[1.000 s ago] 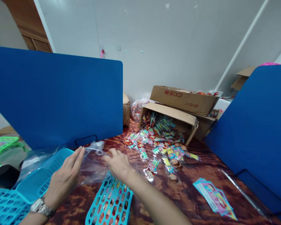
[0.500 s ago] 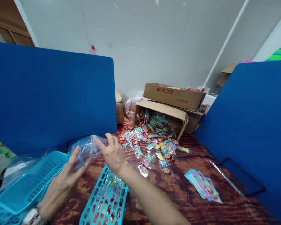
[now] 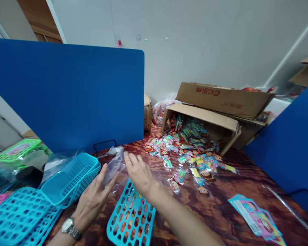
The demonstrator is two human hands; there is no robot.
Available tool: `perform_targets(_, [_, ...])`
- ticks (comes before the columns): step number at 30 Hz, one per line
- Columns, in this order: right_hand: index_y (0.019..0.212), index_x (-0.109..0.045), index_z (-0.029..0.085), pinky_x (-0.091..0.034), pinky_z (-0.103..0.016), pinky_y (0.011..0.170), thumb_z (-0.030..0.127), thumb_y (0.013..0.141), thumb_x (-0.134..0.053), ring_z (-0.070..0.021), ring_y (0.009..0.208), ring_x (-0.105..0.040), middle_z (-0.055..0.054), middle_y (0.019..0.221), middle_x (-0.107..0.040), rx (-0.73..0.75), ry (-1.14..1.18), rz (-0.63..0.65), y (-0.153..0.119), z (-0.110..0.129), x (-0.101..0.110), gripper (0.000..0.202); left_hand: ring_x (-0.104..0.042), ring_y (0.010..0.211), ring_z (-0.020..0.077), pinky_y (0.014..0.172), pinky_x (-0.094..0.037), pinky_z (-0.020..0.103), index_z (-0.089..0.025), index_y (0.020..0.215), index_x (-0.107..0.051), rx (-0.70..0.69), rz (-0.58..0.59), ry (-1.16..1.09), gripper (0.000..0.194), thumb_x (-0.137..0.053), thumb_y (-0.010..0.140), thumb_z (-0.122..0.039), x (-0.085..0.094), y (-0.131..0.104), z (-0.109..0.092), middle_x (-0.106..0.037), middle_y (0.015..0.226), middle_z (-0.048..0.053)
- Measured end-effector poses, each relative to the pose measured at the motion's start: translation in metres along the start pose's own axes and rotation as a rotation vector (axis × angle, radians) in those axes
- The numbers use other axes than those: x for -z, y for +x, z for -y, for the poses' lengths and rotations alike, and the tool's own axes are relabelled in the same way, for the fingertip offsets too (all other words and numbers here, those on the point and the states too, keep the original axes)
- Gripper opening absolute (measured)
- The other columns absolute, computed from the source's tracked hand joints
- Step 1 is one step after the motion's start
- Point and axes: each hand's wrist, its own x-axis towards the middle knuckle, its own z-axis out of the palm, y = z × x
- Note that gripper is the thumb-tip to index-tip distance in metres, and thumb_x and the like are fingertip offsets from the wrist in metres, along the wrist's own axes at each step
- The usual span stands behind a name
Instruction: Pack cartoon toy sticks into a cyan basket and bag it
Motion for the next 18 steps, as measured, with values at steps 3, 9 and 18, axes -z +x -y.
perform_targets(3, [0.142, -0.029, 0.012, -0.055, -0.036, 0.073, -0.007, 0.069, -0.035, -0.0267, 0.109, -0.05, -0.013, 0.141, -0.042, 0.061, 0.03, 0.032, 0.004, 0.006, 0.006, 0.076, -0.057, 0.108, 0.0297, 0.082, -0.055, 0.039, -0.019, 0.147, 0.003, 0.063, -0.025, 0.095, 0.085, -0.036, 0.076, 0.006, 0.004, 0.003, 0.004, -0.035, 0.145, 0.02])
perform_targets(9, [0.145, -0.024, 0.023, -0.056, -0.034, 0.058, -0.007, 0.068, -0.035, -0.0253, 0.099, -0.056, -0.001, 0.151, -0.022, 0.04, -0.082, 0.176, 0.012, 0.02, 0.033, 0.084, -0.061, 0.106, 0.0248, 0.075, -0.057, 0.031, -0.016, 0.147, 0.005, 0.233, 0.018, 0.029, 0.076, -0.035, 0.084, -0.004, 0.02, 0.006, 0.019, -0.037, 0.144, 0.016])
perform_targets(18, [0.138, -0.04, 0.014, -0.058, -0.032, 0.069, -0.005, 0.072, -0.034, -0.0224, 0.102, -0.059, -0.007, 0.146, -0.035, 0.248, -0.17, -0.104, -0.006, 0.019, 0.079, 0.068, -0.062, 0.108, 0.0175, 0.064, -0.057, 0.015, -0.02, 0.147, -0.014, 0.202, -0.098, -0.184, 0.063, -0.034, 0.088, -0.012, 0.089, 0.0, 0.028, -0.036, 0.146, 0.009])
